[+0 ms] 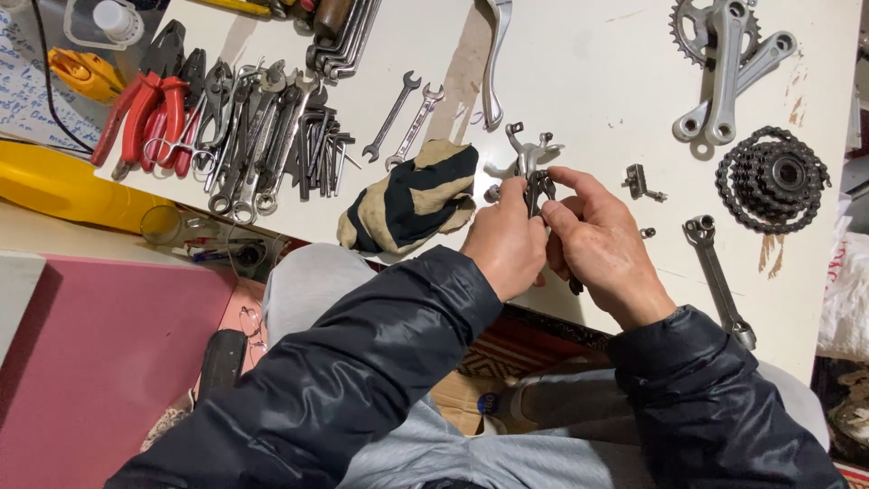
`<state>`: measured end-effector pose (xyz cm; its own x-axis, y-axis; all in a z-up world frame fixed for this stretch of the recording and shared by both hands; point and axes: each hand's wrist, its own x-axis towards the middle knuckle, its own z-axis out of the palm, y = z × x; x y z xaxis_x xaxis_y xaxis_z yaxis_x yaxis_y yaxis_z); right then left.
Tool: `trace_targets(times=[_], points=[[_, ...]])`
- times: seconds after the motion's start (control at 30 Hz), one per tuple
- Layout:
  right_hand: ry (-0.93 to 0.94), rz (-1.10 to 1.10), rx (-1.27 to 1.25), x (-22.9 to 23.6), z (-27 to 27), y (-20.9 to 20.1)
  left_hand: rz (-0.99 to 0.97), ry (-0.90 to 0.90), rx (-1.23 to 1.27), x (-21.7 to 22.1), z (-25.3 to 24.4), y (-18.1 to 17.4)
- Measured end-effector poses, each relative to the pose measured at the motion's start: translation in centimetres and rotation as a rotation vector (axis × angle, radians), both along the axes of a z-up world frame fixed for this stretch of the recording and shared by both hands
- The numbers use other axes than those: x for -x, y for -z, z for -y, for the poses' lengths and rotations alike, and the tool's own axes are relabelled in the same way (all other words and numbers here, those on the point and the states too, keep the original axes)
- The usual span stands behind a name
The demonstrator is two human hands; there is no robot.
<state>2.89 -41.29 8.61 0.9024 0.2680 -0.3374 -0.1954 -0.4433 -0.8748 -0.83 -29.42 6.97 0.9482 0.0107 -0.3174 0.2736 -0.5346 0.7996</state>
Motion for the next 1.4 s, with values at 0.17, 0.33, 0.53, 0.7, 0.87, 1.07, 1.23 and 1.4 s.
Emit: trace_targets(times=[0.17, 0.33, 0.53, 0.7, 0.87, 1.07, 1.23, 1.4], points=[[0.040, -0.001, -0.055, 0.0, -0.2, 0.4, -0.090, -0.018, 0.092, -0.3, -0.4, -3.2], [0.029, -0.015, -0.065, -0.4, -0.1, 0.3, -0.155, -0.031, 0.201, -1.1, -0.9, -1.6], [0.010, 0.002, -0.052, -0.7, 0.0, 0.5, -0.095, -0.011, 0.173, -1.7, -1.6, -1.2], [0.024, 0.006, -0.091, -1.0, 0.4, 1.7, -0.159, 0.022, 0.232, -3.3, -2.8, -1.6], [0.023, 0.025, -0.101, -1.1, 0.1, 2.0, -0.262, -0.017, 0.206, -4.1, -3.1, -1.7], [0.031, 0.115, -0.044, -1.3, 0.7, 3.4, -0.242, -0.031, 0.173, -3.9, -3.1, -1.4], [0.078, 0.104, -0.064, -0.6, 0.0, 2.4, -0.078, 0.033, 0.072, -3.7, -3.4, -0.3], [0.158, 0.072, -0.145, -0.3, -0.8, 2.8, 0.131, 0.098, -0.131, -4.4, -3.4, 2.4]])
